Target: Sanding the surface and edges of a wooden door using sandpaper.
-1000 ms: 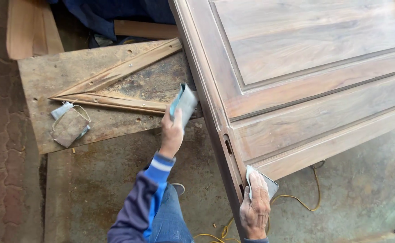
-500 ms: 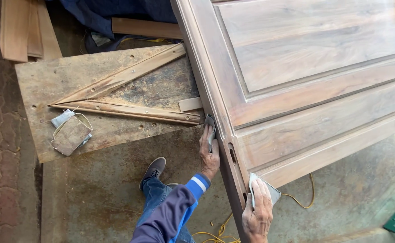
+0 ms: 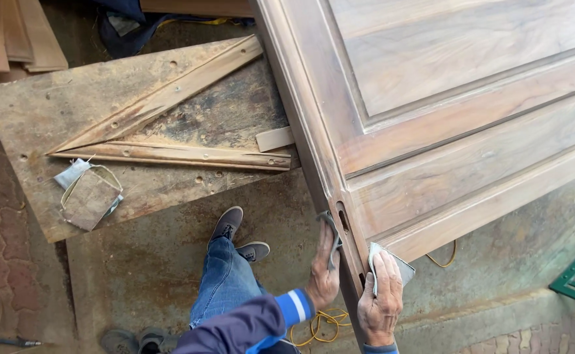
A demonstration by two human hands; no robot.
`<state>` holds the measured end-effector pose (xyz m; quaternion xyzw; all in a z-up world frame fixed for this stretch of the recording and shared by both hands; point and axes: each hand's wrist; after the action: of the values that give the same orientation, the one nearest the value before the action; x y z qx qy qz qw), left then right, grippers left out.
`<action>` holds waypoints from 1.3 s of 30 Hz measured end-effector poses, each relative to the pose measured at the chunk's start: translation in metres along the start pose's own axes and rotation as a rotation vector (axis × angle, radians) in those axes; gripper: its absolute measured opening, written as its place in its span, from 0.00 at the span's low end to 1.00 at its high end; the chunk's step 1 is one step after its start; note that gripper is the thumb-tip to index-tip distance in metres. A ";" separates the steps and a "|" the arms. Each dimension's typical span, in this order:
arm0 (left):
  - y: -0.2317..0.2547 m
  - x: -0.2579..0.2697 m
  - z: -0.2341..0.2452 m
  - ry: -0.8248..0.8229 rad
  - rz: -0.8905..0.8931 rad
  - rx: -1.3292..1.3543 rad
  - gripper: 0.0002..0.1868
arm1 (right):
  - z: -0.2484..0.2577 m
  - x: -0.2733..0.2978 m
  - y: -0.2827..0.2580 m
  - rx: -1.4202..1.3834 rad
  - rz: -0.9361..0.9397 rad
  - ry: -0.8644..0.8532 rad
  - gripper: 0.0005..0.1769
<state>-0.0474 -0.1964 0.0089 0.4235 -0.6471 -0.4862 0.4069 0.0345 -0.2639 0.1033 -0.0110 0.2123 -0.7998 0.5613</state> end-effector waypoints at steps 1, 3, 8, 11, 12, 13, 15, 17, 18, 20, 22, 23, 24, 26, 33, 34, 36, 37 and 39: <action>-0.007 -0.009 0.001 0.049 -0.041 -0.089 0.29 | 0.000 0.002 0.001 -0.001 0.005 -0.005 0.24; -0.019 -0.057 0.002 0.094 -0.097 -0.174 0.30 | -0.002 -0.005 0.003 0.002 0.017 0.006 0.24; -0.020 -0.118 0.010 0.268 0.055 -0.037 0.33 | 0.002 -0.004 0.001 -0.048 0.030 0.004 0.23; -0.001 -0.049 0.001 0.119 -0.051 -0.105 0.32 | 0.017 0.005 -0.001 -0.103 0.040 -0.026 0.23; -0.006 -0.010 -0.003 0.128 -0.054 -0.104 0.32 | 0.019 0.018 0.004 -0.105 0.049 -0.028 0.23; -0.013 0.028 -0.008 0.030 -0.050 -0.105 0.31 | 0.020 0.031 0.010 -0.110 0.036 -0.053 0.24; -0.016 0.072 -0.021 -0.038 -0.037 -0.092 0.30 | 0.033 0.055 0.021 -0.109 0.046 -0.104 0.24; -0.012 0.072 -0.026 -0.079 -0.067 -0.133 0.31 | 0.045 0.073 0.032 -0.156 0.002 -0.136 0.24; -0.019 0.045 -0.027 -0.067 -0.064 -0.132 0.31 | 0.046 0.076 0.034 -0.158 0.010 -0.146 0.24; -0.036 -0.007 -0.028 0.162 -0.163 -0.056 0.36 | 0.049 0.086 0.041 -0.193 -0.023 -0.164 0.24; -0.036 -0.045 -0.022 0.190 -0.133 0.027 0.34 | 0.048 0.088 0.043 -0.199 -0.057 -0.169 0.24; -0.036 -0.065 -0.017 0.218 -0.107 0.108 0.33 | 0.047 0.088 0.042 -0.209 -0.089 -0.170 0.24; -0.033 -0.041 -0.022 0.232 -0.113 0.114 0.33 | 0.047 0.088 0.049 -0.207 -0.073 -0.176 0.24; -0.027 0.010 -0.029 0.136 -0.202 -0.059 0.32 | 0.044 0.089 0.057 -0.262 -0.127 -0.171 0.23; -0.044 0.172 -0.078 -0.100 -0.135 -0.072 0.34 | 0.045 0.093 0.062 -0.380 -0.149 -0.160 0.23; -0.049 0.147 -0.077 0.003 -0.210 -0.130 0.31 | 0.044 0.093 0.064 -0.407 -0.158 -0.142 0.22; -0.055 0.091 -0.068 0.108 -0.283 -0.188 0.29 | 0.043 0.092 0.066 -0.436 -0.166 -0.125 0.22; -0.057 0.059 -0.060 0.158 -0.335 -0.180 0.28 | 0.041 0.093 0.065 -0.450 -0.197 -0.118 0.22; -0.049 0.036 -0.057 0.210 -0.384 -0.164 0.27 | 0.045 0.099 0.071 -0.456 -0.226 -0.114 0.22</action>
<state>0.0025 -0.2554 -0.0238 0.5527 -0.4672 -0.5590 0.4047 0.0732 -0.3874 0.0971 -0.2058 0.3527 -0.7871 0.4623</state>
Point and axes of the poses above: each hand's wrist, its own x-axis away from the middle knuckle, its own z-axis out of the back of the hand, y = z × x, and after that the axes turned 6 degrees about z, right-handed
